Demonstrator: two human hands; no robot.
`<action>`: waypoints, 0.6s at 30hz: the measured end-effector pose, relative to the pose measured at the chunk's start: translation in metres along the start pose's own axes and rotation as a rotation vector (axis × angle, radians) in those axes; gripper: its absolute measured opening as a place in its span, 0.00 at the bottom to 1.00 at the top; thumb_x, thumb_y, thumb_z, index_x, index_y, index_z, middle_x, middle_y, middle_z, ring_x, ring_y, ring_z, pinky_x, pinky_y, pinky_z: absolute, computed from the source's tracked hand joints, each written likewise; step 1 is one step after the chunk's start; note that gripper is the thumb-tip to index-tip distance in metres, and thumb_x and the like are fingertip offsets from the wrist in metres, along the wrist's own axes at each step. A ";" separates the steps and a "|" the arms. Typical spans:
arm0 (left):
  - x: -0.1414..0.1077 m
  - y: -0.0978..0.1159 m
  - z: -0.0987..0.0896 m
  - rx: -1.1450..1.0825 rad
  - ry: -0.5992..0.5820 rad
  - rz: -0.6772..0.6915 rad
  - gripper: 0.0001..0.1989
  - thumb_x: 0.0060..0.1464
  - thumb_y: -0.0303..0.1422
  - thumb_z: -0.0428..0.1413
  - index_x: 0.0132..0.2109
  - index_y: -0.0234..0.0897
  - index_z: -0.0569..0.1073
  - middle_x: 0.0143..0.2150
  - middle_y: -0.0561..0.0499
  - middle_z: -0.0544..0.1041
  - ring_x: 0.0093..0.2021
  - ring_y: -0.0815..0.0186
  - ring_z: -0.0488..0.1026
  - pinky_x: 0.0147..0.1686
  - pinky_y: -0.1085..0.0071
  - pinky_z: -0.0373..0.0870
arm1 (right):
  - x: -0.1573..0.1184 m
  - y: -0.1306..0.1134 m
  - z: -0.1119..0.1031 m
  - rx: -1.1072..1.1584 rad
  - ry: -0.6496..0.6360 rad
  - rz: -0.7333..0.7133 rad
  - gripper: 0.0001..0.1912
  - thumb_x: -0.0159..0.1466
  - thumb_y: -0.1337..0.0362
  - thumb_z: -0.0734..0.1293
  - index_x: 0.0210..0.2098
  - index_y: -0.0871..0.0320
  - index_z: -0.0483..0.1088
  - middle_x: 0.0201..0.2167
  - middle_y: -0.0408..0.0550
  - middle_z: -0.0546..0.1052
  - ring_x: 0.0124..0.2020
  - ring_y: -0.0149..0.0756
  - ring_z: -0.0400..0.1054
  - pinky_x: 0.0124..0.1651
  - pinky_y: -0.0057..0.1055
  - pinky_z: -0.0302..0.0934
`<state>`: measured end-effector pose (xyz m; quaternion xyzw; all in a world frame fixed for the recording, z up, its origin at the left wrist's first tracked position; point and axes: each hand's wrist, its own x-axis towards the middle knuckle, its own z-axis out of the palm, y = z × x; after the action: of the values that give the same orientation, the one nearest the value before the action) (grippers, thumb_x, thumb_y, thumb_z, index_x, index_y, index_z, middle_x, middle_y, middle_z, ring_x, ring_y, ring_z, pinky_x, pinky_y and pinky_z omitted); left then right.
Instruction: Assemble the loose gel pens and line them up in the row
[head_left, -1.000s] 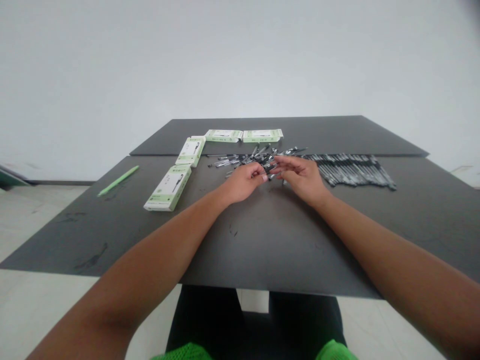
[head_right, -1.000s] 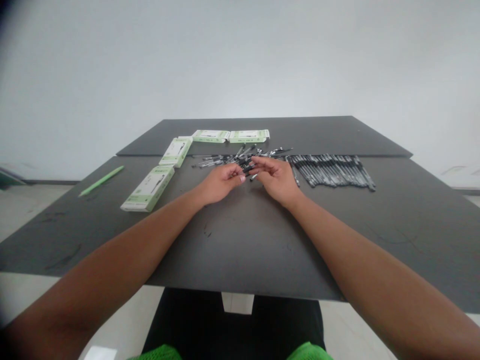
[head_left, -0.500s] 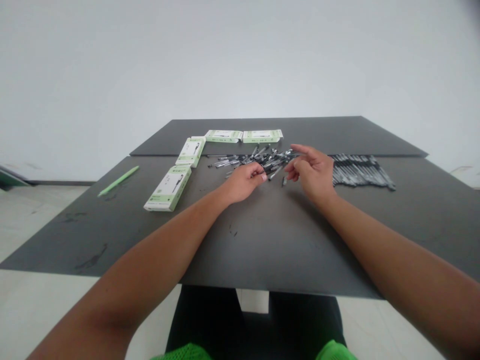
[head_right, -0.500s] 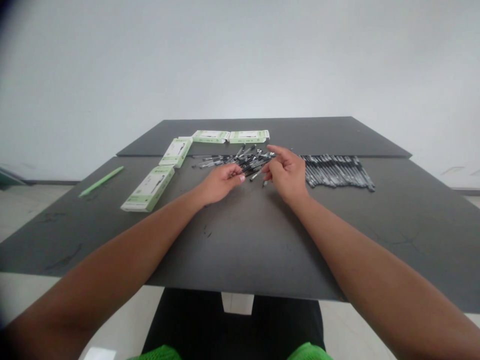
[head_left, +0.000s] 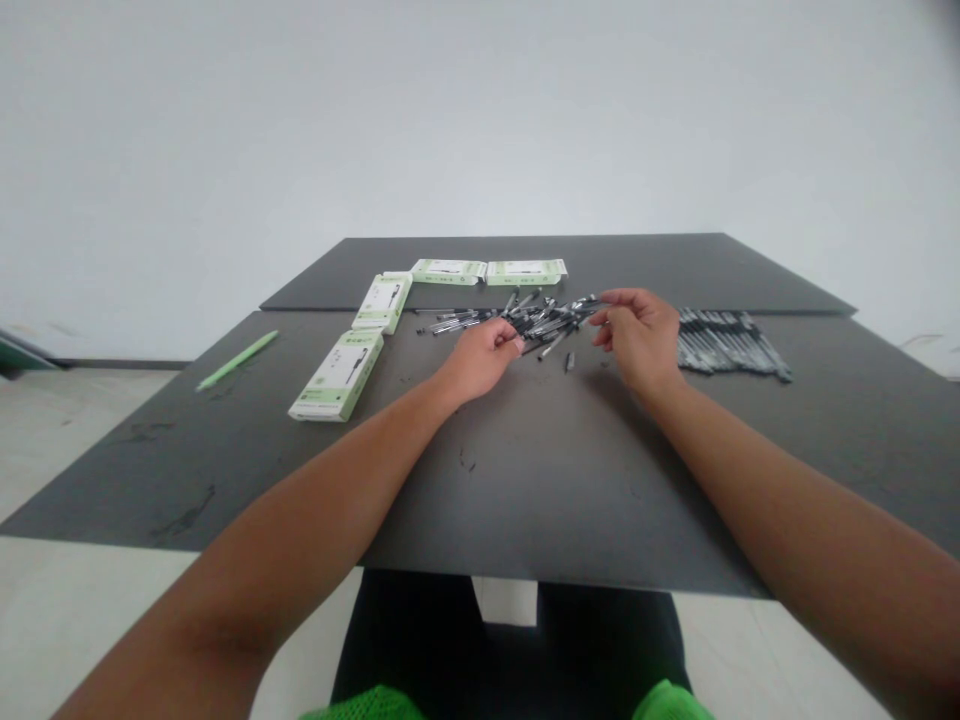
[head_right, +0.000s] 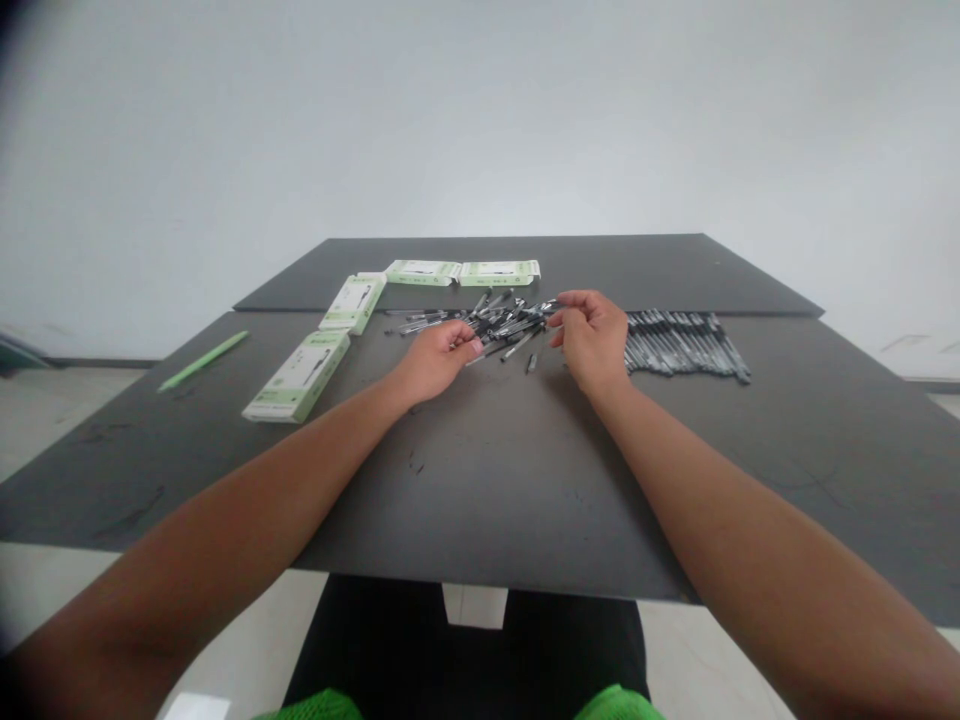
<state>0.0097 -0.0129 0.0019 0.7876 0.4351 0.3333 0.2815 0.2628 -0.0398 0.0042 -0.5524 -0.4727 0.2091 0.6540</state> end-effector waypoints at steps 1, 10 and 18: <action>0.000 -0.001 0.000 -0.004 0.007 -0.003 0.10 0.65 0.39 0.60 0.37 0.38 0.76 0.33 0.52 0.78 0.36 0.64 0.70 0.38 0.66 0.61 | 0.003 0.001 -0.002 0.008 0.015 0.005 0.15 0.56 0.66 0.67 0.42 0.57 0.79 0.29 0.47 0.83 0.19 0.35 0.72 0.19 0.28 0.61; 0.001 0.000 0.000 0.010 0.012 -0.010 0.09 0.65 0.38 0.60 0.38 0.38 0.77 0.35 0.51 0.80 0.37 0.63 0.72 0.38 0.66 0.62 | 0.007 0.010 -0.014 -0.443 -0.287 -0.067 0.13 0.56 0.67 0.70 0.38 0.58 0.85 0.20 0.45 0.79 0.22 0.41 0.73 0.33 0.38 0.72; 0.001 0.003 0.000 0.040 0.017 -0.023 0.09 0.65 0.38 0.60 0.38 0.37 0.77 0.34 0.52 0.80 0.36 0.63 0.72 0.38 0.66 0.62 | 0.002 0.013 -0.013 -0.545 -0.536 -0.244 0.17 0.62 0.69 0.68 0.44 0.57 0.87 0.35 0.50 0.87 0.37 0.44 0.81 0.50 0.40 0.75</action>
<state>0.0112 -0.0132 0.0041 0.7853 0.4528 0.3279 0.2659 0.2782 -0.0413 -0.0066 -0.5711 -0.7269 0.1337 0.3571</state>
